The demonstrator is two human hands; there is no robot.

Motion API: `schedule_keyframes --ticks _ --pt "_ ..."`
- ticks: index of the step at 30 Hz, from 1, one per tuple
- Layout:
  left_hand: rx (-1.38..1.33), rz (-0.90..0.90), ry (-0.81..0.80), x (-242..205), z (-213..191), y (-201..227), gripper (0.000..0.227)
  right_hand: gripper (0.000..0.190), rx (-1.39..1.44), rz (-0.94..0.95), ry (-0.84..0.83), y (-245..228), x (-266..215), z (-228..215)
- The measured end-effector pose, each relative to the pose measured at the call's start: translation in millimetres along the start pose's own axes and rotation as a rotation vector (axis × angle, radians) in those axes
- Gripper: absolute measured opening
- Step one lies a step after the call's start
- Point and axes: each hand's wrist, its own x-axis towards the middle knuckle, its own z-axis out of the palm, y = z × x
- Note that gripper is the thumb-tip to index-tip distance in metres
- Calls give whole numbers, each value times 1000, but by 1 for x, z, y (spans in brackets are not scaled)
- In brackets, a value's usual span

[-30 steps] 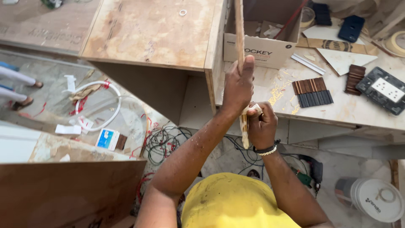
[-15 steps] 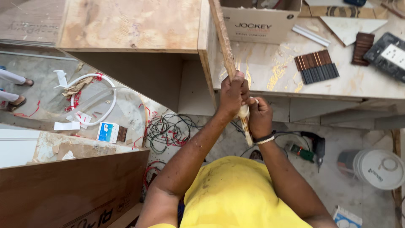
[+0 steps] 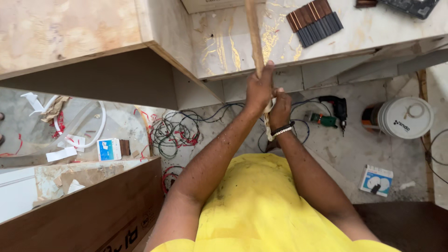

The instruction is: The person wipes a long, thin wooden stick with a white cloth, repeatedly rubbing the surface to clean or smooth it. The person holds the stick with both hands and moves the cloth along its length in a workshop setting.

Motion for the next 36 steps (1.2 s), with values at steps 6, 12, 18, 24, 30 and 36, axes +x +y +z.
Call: schedule_keyframes --ticks 6,12,18,24,30,36 --pt "347 -98 -52 1 -3 -80 45 33 -996 -436 87 71 -32 -58" --pt "756 24 120 -27 4 -174 49 24 -635 90 226 109 -71 -98" --pt "710 -52 -145 -75 9 -171 39 17 -728 67 420 123 -100 -106" --pt "558 58 -276 -87 1 -133 39 21 -911 -218 669 142 -88 -71" --pt "574 400 -184 -106 -14 -95 31 32 -573 134 587 112 -34 -60" --pt "468 465 -273 -106 -44 -63 39 45 -484 240 619 72 -7 -32"
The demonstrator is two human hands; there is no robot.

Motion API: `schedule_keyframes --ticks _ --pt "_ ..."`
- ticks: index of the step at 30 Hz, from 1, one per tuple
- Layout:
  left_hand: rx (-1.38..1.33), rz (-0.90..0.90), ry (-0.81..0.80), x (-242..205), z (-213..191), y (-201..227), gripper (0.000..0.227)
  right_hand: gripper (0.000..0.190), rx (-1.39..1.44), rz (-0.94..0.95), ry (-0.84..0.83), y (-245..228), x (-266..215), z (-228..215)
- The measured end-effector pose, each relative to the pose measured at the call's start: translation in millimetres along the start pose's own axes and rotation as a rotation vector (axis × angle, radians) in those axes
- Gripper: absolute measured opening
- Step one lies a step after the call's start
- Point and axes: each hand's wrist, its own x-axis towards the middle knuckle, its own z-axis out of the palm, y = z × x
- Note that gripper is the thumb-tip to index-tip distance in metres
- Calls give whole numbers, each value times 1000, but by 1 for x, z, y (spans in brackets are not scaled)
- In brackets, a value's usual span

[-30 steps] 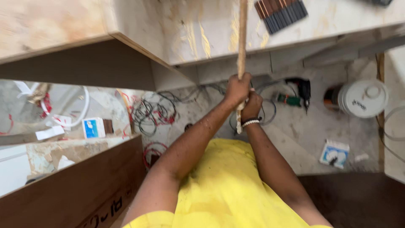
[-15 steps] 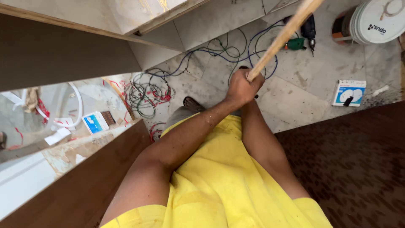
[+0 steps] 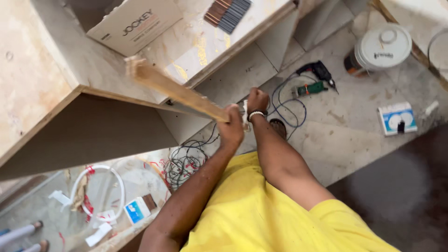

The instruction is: The person wipes a long, thin wooden stick with a white cloth, repeatedly rubbing the surface to clean or smooth it. The person holds the stick with both hands and moves the cloth along its length in a workshop setting.

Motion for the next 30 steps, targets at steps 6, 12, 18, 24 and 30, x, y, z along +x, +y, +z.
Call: schedule_keyframes --ticks 6,12,18,24,30 --pt "-539 -176 222 41 -61 47 37 52 322 -403 -478 -119 -35 -22" --pt "-988 58 289 49 -66 76 35 24 842 167 -599 -156 -45 -132" --pt "-954 -300 260 17 -10 50 31 49 1167 183 -830 -139 -58 -147" --pt "-435 -525 -176 -59 -11 31 36 33 755 66 -472 -151 -34 -152" --pt "179 -26 180 12 -7 51 57 24 79 -495 -455 -126 -60 -120"
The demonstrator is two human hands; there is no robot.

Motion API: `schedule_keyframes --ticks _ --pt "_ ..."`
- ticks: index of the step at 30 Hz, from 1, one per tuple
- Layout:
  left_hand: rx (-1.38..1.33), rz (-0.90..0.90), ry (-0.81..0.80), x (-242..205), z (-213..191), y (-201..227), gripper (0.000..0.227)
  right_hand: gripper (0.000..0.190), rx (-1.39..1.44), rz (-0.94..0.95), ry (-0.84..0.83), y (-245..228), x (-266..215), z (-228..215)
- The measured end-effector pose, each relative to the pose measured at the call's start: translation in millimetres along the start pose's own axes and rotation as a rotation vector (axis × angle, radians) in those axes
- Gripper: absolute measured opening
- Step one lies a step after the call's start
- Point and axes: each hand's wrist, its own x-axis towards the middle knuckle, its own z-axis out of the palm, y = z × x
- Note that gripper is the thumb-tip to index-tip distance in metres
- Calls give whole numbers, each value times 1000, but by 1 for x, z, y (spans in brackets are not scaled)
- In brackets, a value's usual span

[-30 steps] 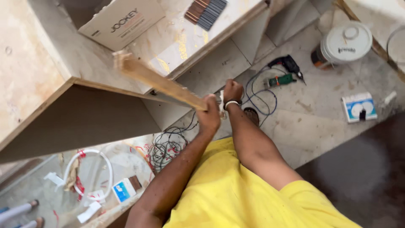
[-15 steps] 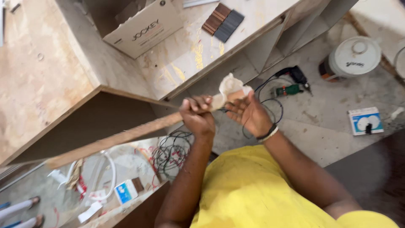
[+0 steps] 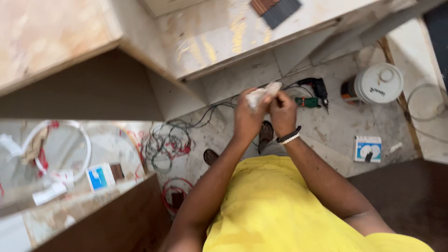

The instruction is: The person wipes a long, thin wooden stick with a white cloth, repeatedly rubbing the surface to clean or smooth it. The person holds the stick with both hands and moves the cloth along its length in a workshop setting.

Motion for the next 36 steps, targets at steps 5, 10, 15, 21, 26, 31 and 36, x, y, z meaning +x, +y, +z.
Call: schedule_keyframes --ticks 5,10,15,21,26,31,36 --pt "-72 -118 82 9 -10 -11 33 38 340 114 -201 3 16 -1" --pt "-140 -208 198 19 -25 -20 25 51 91 -102 -567 83 -4 20" --pt "-314 -247 317 29 1 -43 28 21 52 297 -706 152 -41 42" --pt "-72 -198 330 53 33 -69 63 22 257 247 -481 103 -44 52" --pt "-105 -320 227 81 16 -80 76 13 240 483 -503 86 -44 59" --pt "-20 -212 294 82 7 -98 75 22 106 438 -571 72 -52 58" --pt "137 -31 340 91 -5 -93 66 21 87 387 -539 79 -52 64"
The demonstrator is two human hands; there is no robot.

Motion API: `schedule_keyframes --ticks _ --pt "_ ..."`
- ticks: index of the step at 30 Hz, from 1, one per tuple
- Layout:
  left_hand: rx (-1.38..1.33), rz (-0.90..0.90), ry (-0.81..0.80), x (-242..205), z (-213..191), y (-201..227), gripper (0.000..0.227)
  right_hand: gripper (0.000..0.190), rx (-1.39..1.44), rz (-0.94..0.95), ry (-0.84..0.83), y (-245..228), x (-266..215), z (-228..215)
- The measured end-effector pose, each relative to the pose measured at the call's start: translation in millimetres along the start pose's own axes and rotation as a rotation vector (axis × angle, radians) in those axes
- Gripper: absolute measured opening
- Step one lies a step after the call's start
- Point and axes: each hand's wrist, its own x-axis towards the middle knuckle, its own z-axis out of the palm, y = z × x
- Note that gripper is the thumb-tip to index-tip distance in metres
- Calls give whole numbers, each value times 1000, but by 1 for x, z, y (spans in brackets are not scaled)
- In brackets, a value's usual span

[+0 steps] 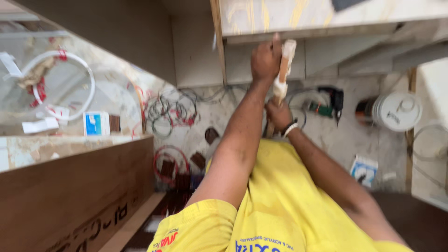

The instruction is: The person wipes a long, thin wooden stick with a white cloth, repeatedly rubbing the surface to clean or smooth it. The person holds the stick with both hands and moves the cloth along its length in a workshop setting.

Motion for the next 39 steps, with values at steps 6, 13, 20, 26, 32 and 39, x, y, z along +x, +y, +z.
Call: schedule_keyframes --ticks 6,13,20,26,32,39 --pt "192 8 -125 9 10 -26 47 20 56 47 50 28 15 5" --pt "902 343 -344 6 31 -125 29 36 -113 83 48 1 -7 37" --pt "488 -111 -399 -16 50 -129 52 20 162 68 134 -1 -7 34" --pt "-7 -115 -221 -45 66 -56 58 29 191 157 205 5 32 -19" --pt "-502 -437 -451 -64 36 -23 40 28 -126 -212 238 4 51 -30" --pt "-314 -208 -228 -33 -6 -44 35 63 6 -108 -61 -17 70 -17"
